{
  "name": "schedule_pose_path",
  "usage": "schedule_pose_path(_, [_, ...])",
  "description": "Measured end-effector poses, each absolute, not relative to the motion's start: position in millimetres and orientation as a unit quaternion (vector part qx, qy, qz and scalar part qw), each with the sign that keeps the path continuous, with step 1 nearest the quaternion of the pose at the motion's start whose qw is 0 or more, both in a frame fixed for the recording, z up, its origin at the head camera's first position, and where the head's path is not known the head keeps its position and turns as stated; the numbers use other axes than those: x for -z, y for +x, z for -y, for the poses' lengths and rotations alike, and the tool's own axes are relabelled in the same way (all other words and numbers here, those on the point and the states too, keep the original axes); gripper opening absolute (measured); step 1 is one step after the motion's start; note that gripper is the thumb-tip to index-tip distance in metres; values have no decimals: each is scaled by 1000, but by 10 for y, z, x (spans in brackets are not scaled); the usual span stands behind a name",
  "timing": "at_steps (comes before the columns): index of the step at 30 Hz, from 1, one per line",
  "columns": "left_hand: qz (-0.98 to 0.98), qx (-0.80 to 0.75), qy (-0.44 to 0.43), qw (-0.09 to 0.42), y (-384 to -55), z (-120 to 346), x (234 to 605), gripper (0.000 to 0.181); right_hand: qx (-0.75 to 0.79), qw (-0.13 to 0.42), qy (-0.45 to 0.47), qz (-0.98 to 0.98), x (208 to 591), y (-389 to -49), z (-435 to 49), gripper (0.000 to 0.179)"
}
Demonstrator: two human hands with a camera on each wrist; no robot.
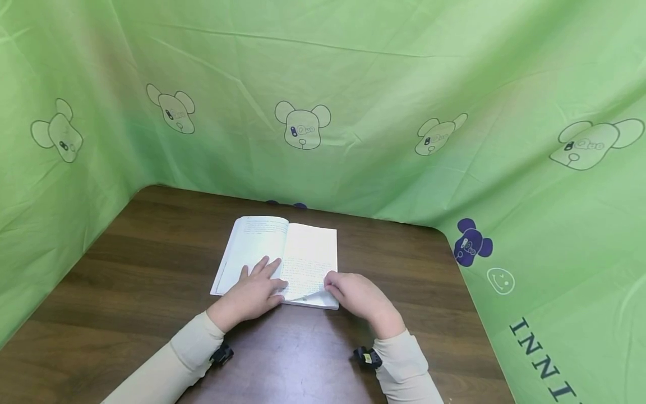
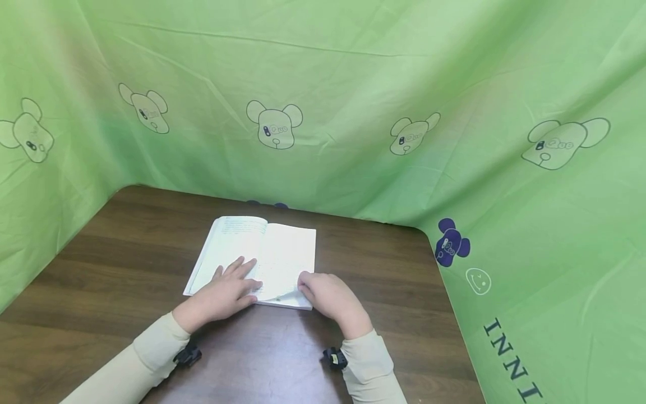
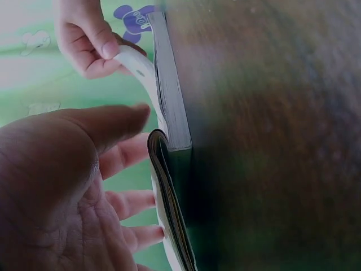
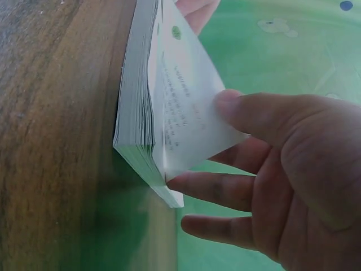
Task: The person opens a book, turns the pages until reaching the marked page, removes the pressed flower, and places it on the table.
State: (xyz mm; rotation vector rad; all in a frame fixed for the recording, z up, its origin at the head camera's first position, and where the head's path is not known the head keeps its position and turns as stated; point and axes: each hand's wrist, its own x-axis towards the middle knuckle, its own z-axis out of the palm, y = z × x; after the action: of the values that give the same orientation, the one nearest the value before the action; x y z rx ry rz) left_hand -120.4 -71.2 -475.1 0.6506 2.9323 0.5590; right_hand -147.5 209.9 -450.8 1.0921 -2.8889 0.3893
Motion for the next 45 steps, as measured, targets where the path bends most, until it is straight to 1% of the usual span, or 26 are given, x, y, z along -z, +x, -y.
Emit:
schedule_pose_path(2, [-959, -183, 213, 44, -1200, 714, 4747, 35, -120, 22, 338, 933, 4496, -1472, -2092, 9])
schedule_pose_path(7, [-958, -189, 214, 34, -1190, 705, 4733, 38, -99, 56, 319, 941, 4493, -1473, -2070, 8])
schedule_pose_path(17, [-964, -182, 195, 14, -1182, 677, 4733, 24, -102, 130, 312, 936, 4450, -1480, -2036, 6])
schedule_pose_path(19, [-964, -180, 194, 10, -1183, 674, 4736, 23, -111, 151, 306, 933, 4435, -1493, -2035, 9])
schedule_pose_path(22, [-965, -180, 188, 5, -1185, 671, 4736, 26, -123, 178, 292, 932, 4419, -1512, -2040, 19])
schedule_pose_path(25, [-966, -191, 173, 7, -1184, 668, 4732, 38, -136, 188, 269, 935, 4411, -1519, -2046, 28])
schedule_pose_path(27, [-965, -204, 163, 0, -1184, 664, 4730, 47, -142, 186, 255, 938, 4414, -1520, -2049, 28])
schedule_pose_path(30, [-965, -215, 151, -18, -1192, 659, 4738, 57, -141, 169, 248, 943, 4431, -1522, -2051, 27])
schedule_pose_path(34, [-964, -220, 138, -60, -1214, 658, 4767, 60, -129, 131, 262, 947, 4453, -1519, -2042, 28])
schedule_pose_path(37, [-962, -222, 132, -89, -1233, 664, 4783, 67, -126, 111, 276, 946, 4463, -1509, -2031, 31])
schedule_pose_path(43, [-959, -215, 137, -122, -1262, 693, 4779, 100, -119, 93, 295, 943, 4476, -1495, -2018, 29])
schedule_pose_path(45, [-961, -194, 145, -132, -1273, 704, 4771, 107, -115, 84, 298, 944, 4482, -1494, -2016, 28])
